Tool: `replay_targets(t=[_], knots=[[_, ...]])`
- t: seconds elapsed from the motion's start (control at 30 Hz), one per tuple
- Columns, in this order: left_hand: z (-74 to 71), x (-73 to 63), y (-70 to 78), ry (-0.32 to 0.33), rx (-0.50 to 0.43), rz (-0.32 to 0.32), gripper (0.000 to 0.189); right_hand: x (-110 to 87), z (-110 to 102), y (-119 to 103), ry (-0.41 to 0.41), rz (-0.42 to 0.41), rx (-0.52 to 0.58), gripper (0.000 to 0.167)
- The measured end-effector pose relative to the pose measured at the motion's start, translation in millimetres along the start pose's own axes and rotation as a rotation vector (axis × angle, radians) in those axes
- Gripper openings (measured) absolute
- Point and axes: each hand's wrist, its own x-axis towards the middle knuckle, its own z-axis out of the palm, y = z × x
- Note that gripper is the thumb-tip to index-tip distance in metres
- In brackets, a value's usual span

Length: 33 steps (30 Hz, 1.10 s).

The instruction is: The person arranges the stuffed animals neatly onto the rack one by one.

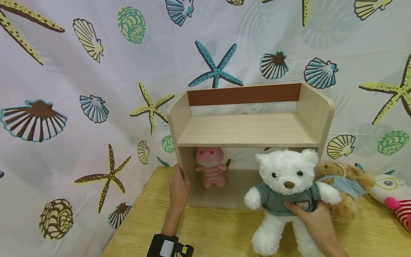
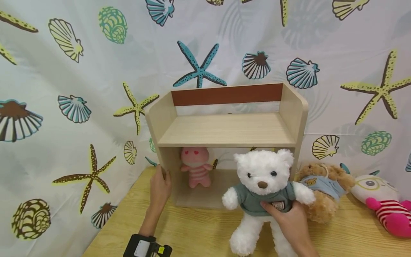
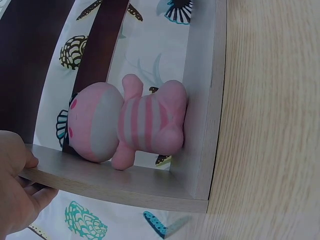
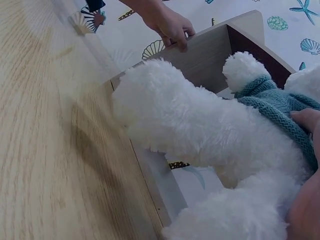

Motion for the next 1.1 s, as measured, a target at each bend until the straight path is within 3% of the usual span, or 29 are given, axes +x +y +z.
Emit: replay_targets(t=[0.9, 1.1], knots=[[-0.6, 0.3, 1.2, -0.015, -0.006, -0.010, 0.021, 14.5, 18.4, -1.5, 0.092, 0.006, 0.026, 0.095], [-1.2, 0.5, 0.9, -0.018, -0.008, -0.016, 0.023, 16.6, 21.3, -3.5, 0.088, -0.045, 0.054, 0.088]])
